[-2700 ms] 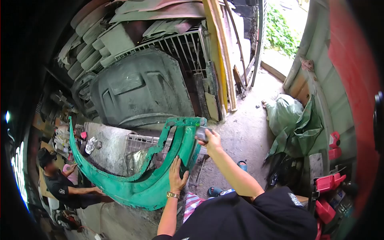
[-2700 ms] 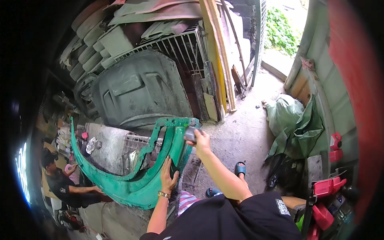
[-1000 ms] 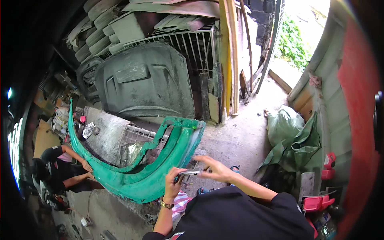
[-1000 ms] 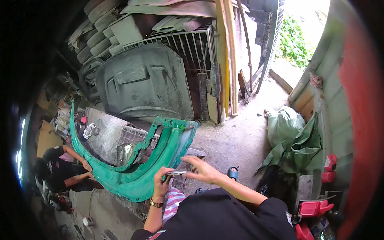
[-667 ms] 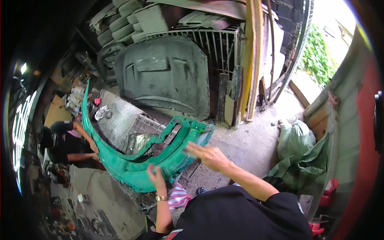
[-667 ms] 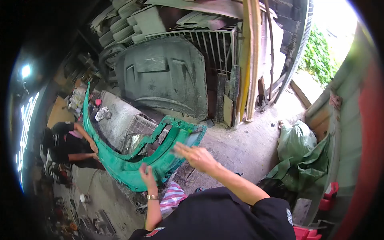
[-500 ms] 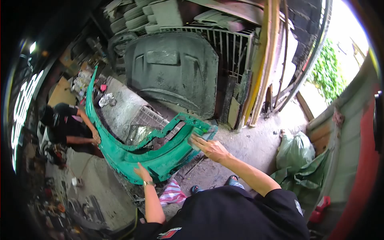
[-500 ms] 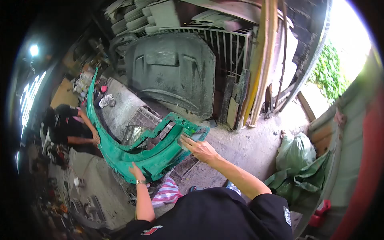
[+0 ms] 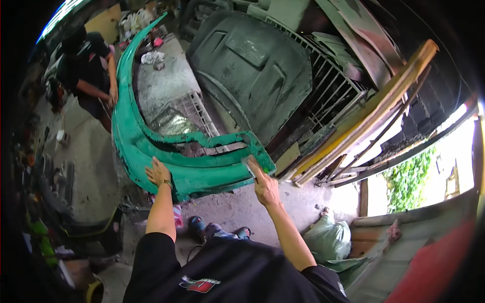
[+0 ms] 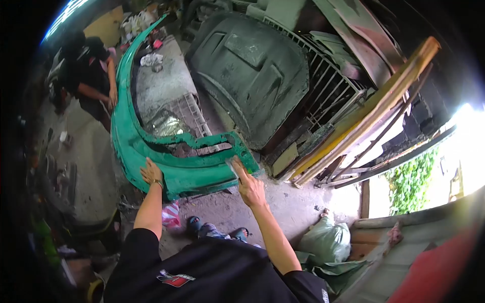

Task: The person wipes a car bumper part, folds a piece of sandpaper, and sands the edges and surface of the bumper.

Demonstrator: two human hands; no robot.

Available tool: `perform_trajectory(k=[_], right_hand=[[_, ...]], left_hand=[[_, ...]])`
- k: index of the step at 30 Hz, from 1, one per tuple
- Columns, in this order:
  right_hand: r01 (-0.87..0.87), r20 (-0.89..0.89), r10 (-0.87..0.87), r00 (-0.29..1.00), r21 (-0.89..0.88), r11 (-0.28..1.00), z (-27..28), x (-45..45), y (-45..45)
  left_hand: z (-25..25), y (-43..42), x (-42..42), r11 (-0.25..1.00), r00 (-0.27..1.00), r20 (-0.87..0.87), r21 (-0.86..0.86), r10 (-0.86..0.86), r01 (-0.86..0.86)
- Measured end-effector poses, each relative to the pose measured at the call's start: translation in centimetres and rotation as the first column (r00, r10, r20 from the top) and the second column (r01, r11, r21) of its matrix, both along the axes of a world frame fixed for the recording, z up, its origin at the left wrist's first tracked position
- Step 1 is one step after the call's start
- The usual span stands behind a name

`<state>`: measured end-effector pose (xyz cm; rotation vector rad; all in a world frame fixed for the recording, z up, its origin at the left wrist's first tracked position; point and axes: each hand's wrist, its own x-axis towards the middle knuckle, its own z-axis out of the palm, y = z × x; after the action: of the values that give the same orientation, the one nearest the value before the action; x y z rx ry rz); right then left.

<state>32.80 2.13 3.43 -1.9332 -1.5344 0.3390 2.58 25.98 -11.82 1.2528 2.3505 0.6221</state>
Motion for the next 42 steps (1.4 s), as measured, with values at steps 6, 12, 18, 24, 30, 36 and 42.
perform_trajectory(k=[6, 12, 18, 24, 30, 36, 42], right_hand=[[-0.087, 0.07, 0.078, 0.995, 0.146, 0.985, -2.1, 0.4, -2.4], [-0.071, 0.158, 0.045, 0.986, 0.16, 0.985, -2.5, 1.0, -2.1], [-0.098, 0.066, 0.089, 0.994, 0.145, 0.985, -1.4, 0.7, -0.7], [0.106, -0.063, -0.112, 0.992, -0.09, 0.99, -6.7, 1.7, -10.6], [-0.087, 0.054, 0.084, 0.995, 0.061, 0.994, 0.8, -1.6, -5.1], [-0.119, 0.158, 0.096, 0.983, 0.144, 0.982, -2.2, 0.1, -1.8], [-0.134, 0.016, 0.133, 0.991, 0.126, 0.983, -2.4, 0.3, -0.6]], left_hand=[[0.2, 0.3, 0.1, 1.0, 0.997, 0.07, 0.027, -0.01, 0.008], [0.5, 0.4, 0.2, 0.999, 0.998, 0.057, 0.036, -0.015, 0.013], [-0.4, 0.0, 0.1, 0.999, 0.999, 0.022, 0.028, -0.03, 0.029], [-0.1, -0.1, 0.2, 0.999, 0.999, 0.042, 0.034, -0.022, 0.02], [0.3, 0.2, 0.4, 0.999, 0.999, 0.04, 0.032, -0.017, 0.016], [0.5, 0.2, 0.3, 0.997, 0.998, 0.055, 0.078, -0.031, 0.027], [-0.2, -0.3, 0.2, 0.997, 0.998, 0.048, 0.074, -0.036, 0.033]])
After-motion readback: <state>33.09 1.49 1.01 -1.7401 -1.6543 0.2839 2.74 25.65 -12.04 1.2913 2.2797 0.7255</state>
